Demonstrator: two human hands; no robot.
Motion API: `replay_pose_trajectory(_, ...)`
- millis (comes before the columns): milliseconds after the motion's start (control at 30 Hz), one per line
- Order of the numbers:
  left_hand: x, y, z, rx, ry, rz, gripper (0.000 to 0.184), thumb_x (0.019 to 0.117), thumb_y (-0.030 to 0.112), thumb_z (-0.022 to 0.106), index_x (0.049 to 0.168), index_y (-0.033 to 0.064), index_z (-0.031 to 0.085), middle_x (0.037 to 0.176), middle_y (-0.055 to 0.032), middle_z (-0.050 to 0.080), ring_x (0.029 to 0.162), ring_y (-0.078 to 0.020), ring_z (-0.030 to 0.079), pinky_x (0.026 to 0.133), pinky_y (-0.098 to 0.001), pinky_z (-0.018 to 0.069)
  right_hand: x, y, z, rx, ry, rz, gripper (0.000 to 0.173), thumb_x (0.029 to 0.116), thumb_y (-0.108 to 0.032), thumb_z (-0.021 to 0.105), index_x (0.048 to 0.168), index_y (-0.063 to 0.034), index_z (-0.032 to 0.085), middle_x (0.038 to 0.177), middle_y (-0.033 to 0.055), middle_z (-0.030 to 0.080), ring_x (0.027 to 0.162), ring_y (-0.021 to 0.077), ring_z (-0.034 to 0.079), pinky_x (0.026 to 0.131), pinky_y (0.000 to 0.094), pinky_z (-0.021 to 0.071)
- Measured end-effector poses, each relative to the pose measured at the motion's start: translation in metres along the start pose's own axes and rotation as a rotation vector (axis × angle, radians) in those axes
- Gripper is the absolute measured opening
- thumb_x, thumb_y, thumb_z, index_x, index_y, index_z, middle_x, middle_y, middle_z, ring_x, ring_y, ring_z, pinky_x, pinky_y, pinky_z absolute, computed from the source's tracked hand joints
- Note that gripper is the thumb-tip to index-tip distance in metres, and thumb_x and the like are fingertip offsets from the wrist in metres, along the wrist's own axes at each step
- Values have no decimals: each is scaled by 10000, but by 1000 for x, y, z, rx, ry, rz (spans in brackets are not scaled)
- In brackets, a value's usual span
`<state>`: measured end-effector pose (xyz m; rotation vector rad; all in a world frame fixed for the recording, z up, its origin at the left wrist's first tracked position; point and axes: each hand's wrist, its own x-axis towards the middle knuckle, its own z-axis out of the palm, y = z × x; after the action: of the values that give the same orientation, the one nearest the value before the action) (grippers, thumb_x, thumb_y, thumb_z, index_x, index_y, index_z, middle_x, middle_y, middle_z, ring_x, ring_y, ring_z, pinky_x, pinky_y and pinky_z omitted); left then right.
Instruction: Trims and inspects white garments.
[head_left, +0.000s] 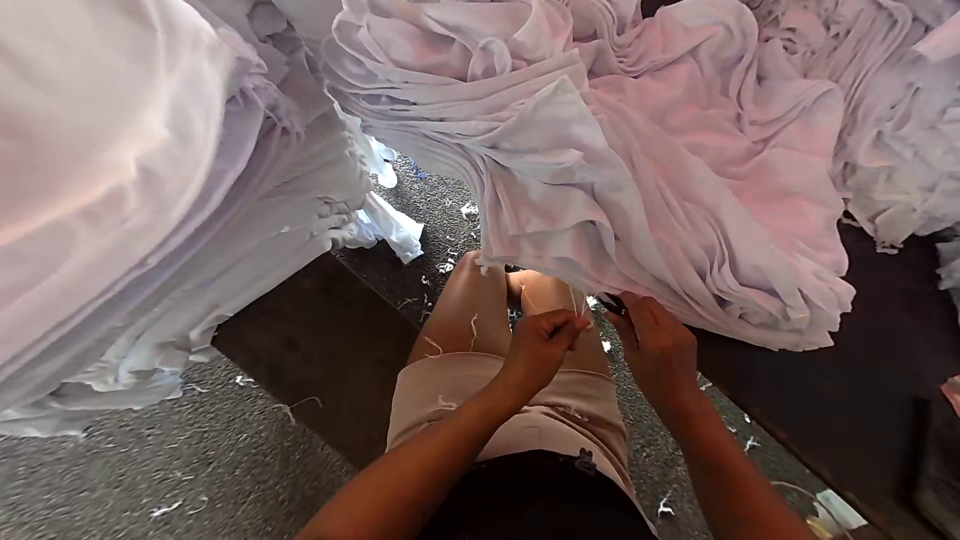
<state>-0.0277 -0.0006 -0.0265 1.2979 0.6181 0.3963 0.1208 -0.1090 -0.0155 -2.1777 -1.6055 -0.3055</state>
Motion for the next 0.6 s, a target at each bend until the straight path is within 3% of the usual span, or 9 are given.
replay_pose_trajectory(200,1,-2,0,31,3,40,209,1033,107,564,945,-4,717,699,90,572,593,75,472,567,-100,398,7,-2,4,2,-19,-31,253,1002,-167,607,1057,34,749,799,174,710,706,318,716,619,412,577)
replay_pose_trajectory(400,-2,-4,-4,41,20,60,217,1035,108,555,945,3,722,702,95,576,594,76,478,566,-99,402,5,-8,5,2,-48,-58,260,985,-196,628,1057,26,742,891,172,743,770,318,738,656,422,594)
replay_pose_trajectory(600,-5,-5,-4,102,6,134,227,1033,94,542,958,-23,722,722,74,583,629,80,474,600,-94,402,12,-12,11,-22,-52,-74,238,999,-166,607,1027,26,745,840,164,733,726,312,730,623,413,581)
